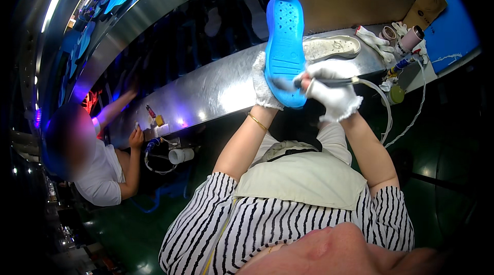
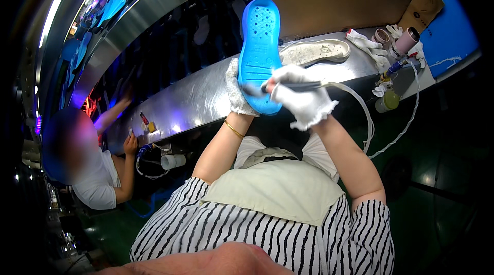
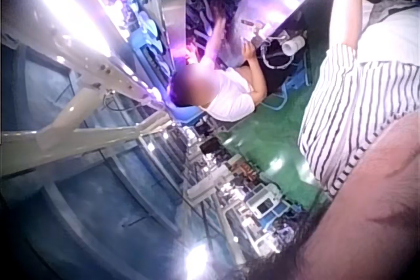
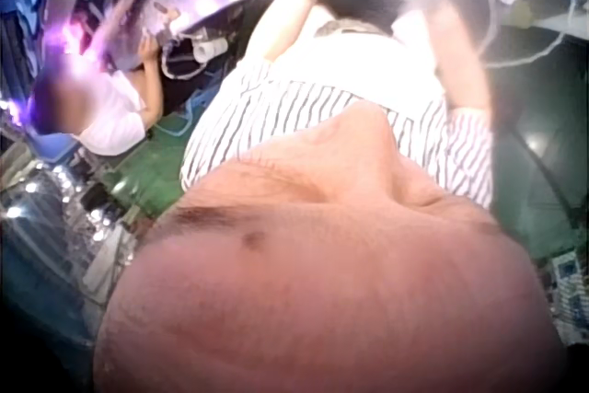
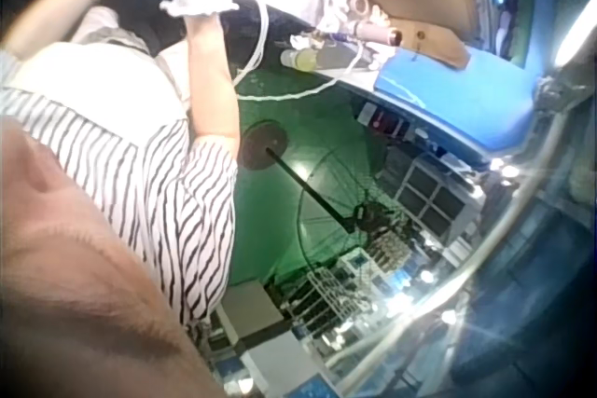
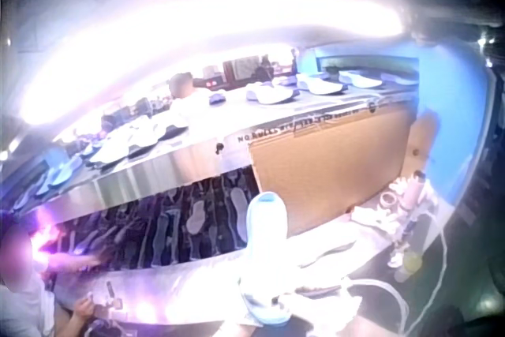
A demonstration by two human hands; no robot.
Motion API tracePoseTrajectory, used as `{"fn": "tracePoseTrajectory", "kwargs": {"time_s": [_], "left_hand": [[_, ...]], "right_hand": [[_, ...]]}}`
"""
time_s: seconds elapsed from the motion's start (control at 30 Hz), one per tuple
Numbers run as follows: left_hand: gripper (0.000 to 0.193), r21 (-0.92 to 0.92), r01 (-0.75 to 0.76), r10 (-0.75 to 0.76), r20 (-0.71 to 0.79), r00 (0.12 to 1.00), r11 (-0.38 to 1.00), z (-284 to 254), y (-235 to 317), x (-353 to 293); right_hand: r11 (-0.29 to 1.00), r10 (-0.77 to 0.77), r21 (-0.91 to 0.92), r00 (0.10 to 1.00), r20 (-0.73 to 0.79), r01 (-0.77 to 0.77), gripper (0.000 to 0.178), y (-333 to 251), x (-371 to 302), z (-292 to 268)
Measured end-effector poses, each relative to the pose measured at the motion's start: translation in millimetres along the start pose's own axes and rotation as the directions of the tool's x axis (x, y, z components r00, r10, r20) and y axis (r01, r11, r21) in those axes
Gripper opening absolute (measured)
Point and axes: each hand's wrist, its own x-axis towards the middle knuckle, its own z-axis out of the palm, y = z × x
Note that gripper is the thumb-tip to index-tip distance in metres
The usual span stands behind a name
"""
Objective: The person applies adhesive to the bottom of blue shoe soles using a brush, then places the soles onto a moving conveyor belt.
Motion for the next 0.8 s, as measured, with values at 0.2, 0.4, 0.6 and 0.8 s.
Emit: {"fn": "tracePoseTrajectory", "kwargs": {"time_s": [0.2, 0.4, 0.6, 0.8], "left_hand": [[0.063, -0.406, 0.124, -0.19, -0.126, 0.974, 0.906, 79.4, 32.2, -9.3], [0.075, -0.417, 0.22, -0.247, -0.011, 0.969, 0.882, 96.7, 42.9, -16.9], [0.085, -0.204, 0.263, -0.255, 0.067, 0.965, 0.943, 92.2, 43.6, -11.4], [0.067, -0.252, 0.179, -0.199, -0.06, 0.978, 0.951, 72.8, 54.7, -3.6]], "right_hand": [[0.867, -0.369, -0.399, 0.922, -0.114, 0.298, 0.012, 7.9, 21.0, -6.0], [0.949, -0.313, -0.154, 0.883, -0.35, 0.276, 0.01, 0.7, 62.9, -48.6], [0.841, -0.41, -0.457, 0.892, -0.19, 0.289, 0.016, 12.7, 74.7, -55.1], [0.992, -0.121, -0.023, 0.987, 0.109, 0.124, 0.022, -15.3, 30.7, -45.9]]}}
